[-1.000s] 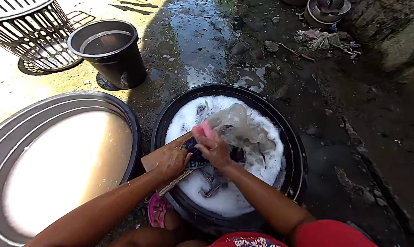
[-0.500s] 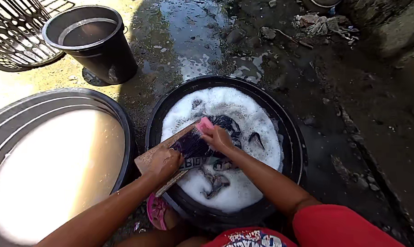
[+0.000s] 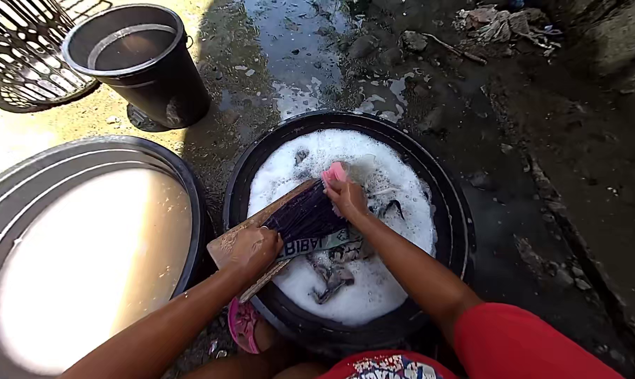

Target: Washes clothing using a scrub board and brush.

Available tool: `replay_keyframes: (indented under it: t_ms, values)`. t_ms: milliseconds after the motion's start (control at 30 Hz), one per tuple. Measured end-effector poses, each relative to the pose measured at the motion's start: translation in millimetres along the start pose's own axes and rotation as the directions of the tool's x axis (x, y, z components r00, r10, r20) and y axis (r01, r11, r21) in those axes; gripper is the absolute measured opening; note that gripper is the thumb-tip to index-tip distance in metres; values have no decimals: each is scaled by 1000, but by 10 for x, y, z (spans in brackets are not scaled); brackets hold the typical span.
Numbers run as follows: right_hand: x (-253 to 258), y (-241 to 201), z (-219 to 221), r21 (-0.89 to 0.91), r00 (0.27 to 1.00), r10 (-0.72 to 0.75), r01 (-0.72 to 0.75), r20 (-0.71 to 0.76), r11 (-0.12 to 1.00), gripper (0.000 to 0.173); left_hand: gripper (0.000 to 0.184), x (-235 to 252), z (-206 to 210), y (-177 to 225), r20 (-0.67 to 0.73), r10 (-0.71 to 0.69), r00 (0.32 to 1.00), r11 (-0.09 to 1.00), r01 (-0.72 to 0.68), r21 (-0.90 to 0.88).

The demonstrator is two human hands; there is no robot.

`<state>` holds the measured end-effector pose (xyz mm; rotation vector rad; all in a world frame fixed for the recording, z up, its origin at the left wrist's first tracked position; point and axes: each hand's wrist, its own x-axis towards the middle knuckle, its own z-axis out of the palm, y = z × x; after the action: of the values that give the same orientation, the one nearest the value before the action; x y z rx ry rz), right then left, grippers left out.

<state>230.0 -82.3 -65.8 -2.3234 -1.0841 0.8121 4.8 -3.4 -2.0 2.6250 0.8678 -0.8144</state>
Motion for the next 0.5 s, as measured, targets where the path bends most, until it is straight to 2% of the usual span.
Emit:
replay_keyframes:
  t_ms: [67, 133, 200, 233, 300, 367, 400, 433, 467, 500]
  values:
    - [-455, -338, 187, 68, 979, -174, 167, 109, 984, 40, 49, 10, -6, 7, 7, 5, 1000, 1000, -5, -4]
    - [-618, -376, 266, 89, 957, -238, 226, 164, 970, 40, 48, 2, 23, 2, -9, 13, 1000, 1000, -13, -7]
    - [-312, -104, 82, -1, 985, -106, 107, 134, 994, 41, 49, 4, -14, 6, 6, -8, 1000, 999, 8, -47]
    - [-106, 102, -34, -37, 997, -26, 29, 73, 999, 41, 50, 13, -56, 1, 15, -28, 1000, 993, 29, -114]
    - [193, 521, -203, -18, 989, 104, -106, -106, 994, 39, 49, 89, -115, -79, -47, -89, 995, 918, 64, -391]
    - [314, 846, -221, 91, 931, 208, -189, -299, 978, 39, 49, 217, -155, -178, -163, -219, 962, 692, 36, -721]
    - [308, 998, -156, 145, 892, 259, -219, -370, 965, 41, 48, 244, -175, -192, -195, -281, 940, 591, 9, -807]
    - [258, 1128, -61, 177, 859, 301, -249, -413, 952, 43, 47, 246, -182, -204, -216, -308, 927, 540, -17, -842]
    - [188, 1234, 49, 202, 831, 330, -265, -447, 943, 43, 46, 227, -168, -213, -235, -296, 926, 544, -38, -838]
    - [131, 1312, 148, 230, 808, 343, -261, -479, 937, 43, 44, 193, -141, -217, -249, -255, 934, 593, -52, -804]
